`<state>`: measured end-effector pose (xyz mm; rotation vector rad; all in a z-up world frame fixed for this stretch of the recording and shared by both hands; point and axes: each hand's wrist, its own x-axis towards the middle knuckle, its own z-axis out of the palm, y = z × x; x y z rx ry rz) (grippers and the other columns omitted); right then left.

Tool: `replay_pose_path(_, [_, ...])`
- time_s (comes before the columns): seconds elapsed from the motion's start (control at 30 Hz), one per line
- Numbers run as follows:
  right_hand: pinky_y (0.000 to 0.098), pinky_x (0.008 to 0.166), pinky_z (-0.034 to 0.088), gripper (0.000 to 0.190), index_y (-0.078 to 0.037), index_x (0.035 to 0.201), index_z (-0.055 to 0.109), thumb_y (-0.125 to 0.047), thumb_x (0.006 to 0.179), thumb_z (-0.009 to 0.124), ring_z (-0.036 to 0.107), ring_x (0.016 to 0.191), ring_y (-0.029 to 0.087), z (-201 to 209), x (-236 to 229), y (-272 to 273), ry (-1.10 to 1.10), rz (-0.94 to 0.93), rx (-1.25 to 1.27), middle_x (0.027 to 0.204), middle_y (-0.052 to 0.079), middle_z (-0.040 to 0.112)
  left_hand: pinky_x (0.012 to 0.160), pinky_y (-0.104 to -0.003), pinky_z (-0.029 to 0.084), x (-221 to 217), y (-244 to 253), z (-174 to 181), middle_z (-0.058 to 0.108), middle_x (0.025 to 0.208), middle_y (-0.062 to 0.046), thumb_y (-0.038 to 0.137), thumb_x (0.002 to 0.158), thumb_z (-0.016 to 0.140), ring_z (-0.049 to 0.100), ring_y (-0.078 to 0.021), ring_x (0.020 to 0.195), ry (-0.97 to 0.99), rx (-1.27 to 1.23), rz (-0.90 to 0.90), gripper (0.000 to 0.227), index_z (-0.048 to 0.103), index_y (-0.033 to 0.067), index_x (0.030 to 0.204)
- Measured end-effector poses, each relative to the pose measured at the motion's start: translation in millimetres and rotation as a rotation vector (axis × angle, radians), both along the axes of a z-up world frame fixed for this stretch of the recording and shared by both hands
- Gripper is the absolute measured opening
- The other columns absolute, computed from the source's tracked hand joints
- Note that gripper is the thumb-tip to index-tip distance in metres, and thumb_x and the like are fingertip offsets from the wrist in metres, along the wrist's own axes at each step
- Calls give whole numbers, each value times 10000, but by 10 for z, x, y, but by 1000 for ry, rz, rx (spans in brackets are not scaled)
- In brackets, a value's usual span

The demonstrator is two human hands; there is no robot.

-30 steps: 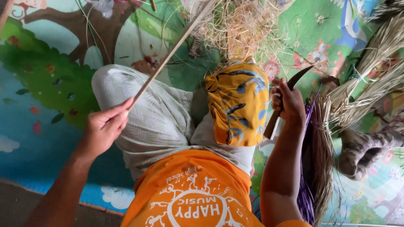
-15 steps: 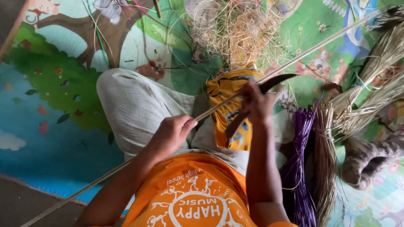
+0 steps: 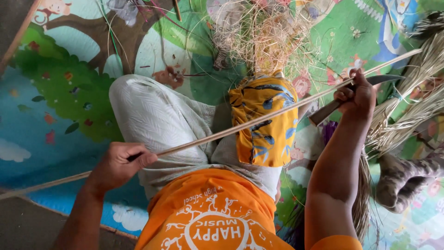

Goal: The person is smoothing bamboo strips by scraping them with a knife while sitting on a mat on the floor.

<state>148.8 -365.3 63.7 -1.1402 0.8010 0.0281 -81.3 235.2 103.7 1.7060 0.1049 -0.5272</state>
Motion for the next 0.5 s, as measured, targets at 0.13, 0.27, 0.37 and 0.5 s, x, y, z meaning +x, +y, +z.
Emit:
replay_pose_path(0.13, [216, 384, 294, 269, -91, 1051, 616, -355, 1013, 650, 425, 442, 47, 392, 6, 576, -42, -5, -200, 760, 52, 632, 431, -317, 370, 174, -167, 195, 628, 550, -17, 189, 878, 756, 443, -131, 456, 36, 310, -28, 200, 787, -2, 829])
replay_pose_path(0.27, [225, 334, 283, 288, -138, 1119, 657, -400, 1000, 636, 436, 409, 60, 112, -262, 1116, 16, 225, -170, 842, 67, 730, 440, -376, 347, 408, -678, 119, 494, 528, -20, 162, 926, 748, 394, -164, 437, -382, 449, -23, 318, 575, 41, 690])
replay_pose_path(0.37, [234, 318, 325, 355, -11, 1088, 702, -347, 1025, 609, 444, 404, 69, 114, -696, 1942, -162, 502, -74, 769, 81, 681, 424, -393, 366, 591, -1088, 19, 524, 540, -42, 169, 937, 768, 419, -206, 405, -529, 452, 43, 354, 566, 38, 678])
replay_pose_path(0.5, [261, 336, 298, 350, 1, 960, 706, -307, 1056, 572, 358, 362, 77, 58, -740, 2017, -30, 411, 85, 564, 19, 532, 456, -415, 384, 601, -1093, -4, 548, 594, -56, 187, 954, 749, 460, -257, 435, -540, 498, 38, 328, 567, 46, 721])
